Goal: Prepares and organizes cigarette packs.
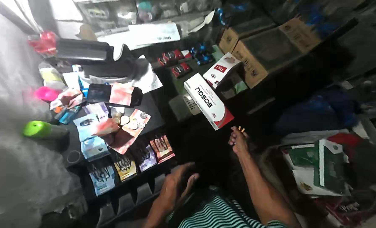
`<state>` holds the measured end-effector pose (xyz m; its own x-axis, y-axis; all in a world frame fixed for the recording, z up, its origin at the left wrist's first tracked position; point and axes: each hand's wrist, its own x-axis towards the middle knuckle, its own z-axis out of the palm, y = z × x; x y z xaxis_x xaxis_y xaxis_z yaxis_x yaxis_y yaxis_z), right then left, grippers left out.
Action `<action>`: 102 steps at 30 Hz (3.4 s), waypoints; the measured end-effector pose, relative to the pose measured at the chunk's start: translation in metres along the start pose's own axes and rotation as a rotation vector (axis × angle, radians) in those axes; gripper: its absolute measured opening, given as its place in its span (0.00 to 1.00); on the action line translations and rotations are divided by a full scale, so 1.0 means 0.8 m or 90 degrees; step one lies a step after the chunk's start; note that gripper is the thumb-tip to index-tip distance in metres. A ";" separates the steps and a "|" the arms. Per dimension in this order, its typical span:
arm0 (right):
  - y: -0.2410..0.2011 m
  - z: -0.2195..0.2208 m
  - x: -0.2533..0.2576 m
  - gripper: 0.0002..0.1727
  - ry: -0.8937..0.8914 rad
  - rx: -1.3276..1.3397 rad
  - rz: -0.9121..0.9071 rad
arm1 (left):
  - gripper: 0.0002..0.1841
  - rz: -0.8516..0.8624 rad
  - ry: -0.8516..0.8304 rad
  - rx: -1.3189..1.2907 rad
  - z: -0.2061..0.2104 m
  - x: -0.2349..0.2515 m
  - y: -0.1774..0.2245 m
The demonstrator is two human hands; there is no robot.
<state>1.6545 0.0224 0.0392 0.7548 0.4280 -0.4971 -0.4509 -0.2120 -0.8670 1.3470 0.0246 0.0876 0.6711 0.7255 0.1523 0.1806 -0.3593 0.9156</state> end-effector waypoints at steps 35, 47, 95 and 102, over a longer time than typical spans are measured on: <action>-0.116 0.036 0.086 0.09 -0.413 -0.099 0.036 | 0.17 -0.245 0.353 -0.132 0.156 0.225 -0.072; -0.167 0.261 0.175 0.24 -0.532 -0.995 -0.571 | 0.15 -0.236 0.423 -0.035 0.151 0.211 -0.064; 0.029 0.150 -0.332 0.01 -0.976 -0.341 -0.185 | 0.19 -0.132 0.648 -0.160 -0.064 -0.179 0.057; 0.058 0.159 -0.368 0.04 -1.039 -0.380 -0.186 | 0.15 -0.159 0.741 -0.179 -0.065 -0.224 0.049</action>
<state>1.3510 -0.0014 0.1497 -0.6008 0.7898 -0.1235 0.1007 -0.0784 -0.9918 1.1961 -0.0891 0.1153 -0.4301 0.9000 0.0705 -0.0455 -0.0996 0.9940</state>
